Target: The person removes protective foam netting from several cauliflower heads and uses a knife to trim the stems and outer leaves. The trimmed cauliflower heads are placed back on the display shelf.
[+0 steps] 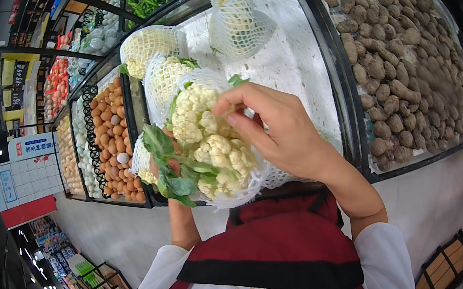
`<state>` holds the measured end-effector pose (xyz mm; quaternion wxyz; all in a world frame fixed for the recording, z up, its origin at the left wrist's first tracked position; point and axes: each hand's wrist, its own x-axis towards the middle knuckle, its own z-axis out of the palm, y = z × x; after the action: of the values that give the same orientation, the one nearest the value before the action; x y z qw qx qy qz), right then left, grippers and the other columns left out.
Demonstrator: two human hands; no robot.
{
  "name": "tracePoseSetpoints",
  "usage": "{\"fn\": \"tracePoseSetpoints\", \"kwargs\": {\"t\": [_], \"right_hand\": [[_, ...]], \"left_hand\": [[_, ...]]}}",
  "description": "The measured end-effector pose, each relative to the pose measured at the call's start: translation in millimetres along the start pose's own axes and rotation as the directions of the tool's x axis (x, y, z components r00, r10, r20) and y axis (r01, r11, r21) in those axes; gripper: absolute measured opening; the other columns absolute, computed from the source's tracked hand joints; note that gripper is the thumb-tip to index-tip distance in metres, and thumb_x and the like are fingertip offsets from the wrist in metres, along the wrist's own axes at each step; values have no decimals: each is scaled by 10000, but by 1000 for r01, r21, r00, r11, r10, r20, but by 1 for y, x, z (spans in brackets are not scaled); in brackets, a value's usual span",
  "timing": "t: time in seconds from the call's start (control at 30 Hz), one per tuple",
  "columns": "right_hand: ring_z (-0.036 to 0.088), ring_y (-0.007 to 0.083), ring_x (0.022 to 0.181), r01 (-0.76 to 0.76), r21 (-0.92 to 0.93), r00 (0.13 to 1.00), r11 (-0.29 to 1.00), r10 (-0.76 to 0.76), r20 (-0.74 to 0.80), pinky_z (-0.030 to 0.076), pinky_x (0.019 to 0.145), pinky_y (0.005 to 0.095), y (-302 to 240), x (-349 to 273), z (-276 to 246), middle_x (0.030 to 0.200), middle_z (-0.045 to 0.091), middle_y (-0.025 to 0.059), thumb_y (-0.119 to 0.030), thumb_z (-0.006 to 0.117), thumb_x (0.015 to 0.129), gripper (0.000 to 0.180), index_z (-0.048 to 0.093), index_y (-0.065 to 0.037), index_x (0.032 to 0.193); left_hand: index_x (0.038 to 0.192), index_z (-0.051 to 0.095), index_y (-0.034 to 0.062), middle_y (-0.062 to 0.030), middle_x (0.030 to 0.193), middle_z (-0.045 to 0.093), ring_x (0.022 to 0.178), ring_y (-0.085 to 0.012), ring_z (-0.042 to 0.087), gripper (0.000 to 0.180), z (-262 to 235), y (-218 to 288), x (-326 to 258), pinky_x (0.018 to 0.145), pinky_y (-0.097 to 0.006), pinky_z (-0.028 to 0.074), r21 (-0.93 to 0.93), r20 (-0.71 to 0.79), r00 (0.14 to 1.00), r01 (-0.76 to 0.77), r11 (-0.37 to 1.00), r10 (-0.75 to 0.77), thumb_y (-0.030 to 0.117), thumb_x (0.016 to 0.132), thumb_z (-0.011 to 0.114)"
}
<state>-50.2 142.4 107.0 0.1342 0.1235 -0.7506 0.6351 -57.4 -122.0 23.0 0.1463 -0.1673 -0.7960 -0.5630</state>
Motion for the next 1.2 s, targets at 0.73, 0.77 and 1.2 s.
{"fn": "tracePoseSetpoints", "kwargs": {"t": [0.73,0.77,1.2], "right_hand": [[650,321,894,-393,-870,411,297,904,123,517,732,424,213,-34,-52,925,685,144,-667,369,881,739,686,1,898],[651,321,886,-445,-856,357,262,929,99,517,725,425,209,-39,-63,921,687,140,-692,327,883,783,687,3,895],[375,405,1279,-608,-367,715,704,686,132,316,1064,415,142,-155,-25,1395,373,256,-513,760,592,1079,285,-28,1430]], "left_hand": [[1172,485,-52,-118,1168,519,1049,-208,504,462,-126,-23,-8,937,-366,390,-300,-430,864,135,944,-260,365,1008,370],[1165,481,-56,-125,1177,511,1078,-215,487,465,-126,-21,-8,967,-379,364,-278,-448,855,144,950,-260,364,1011,354],[1200,506,44,-65,1107,561,1054,-199,535,472,-102,-25,-10,914,-376,436,-169,-404,840,321,932,-363,444,948,492]]}}
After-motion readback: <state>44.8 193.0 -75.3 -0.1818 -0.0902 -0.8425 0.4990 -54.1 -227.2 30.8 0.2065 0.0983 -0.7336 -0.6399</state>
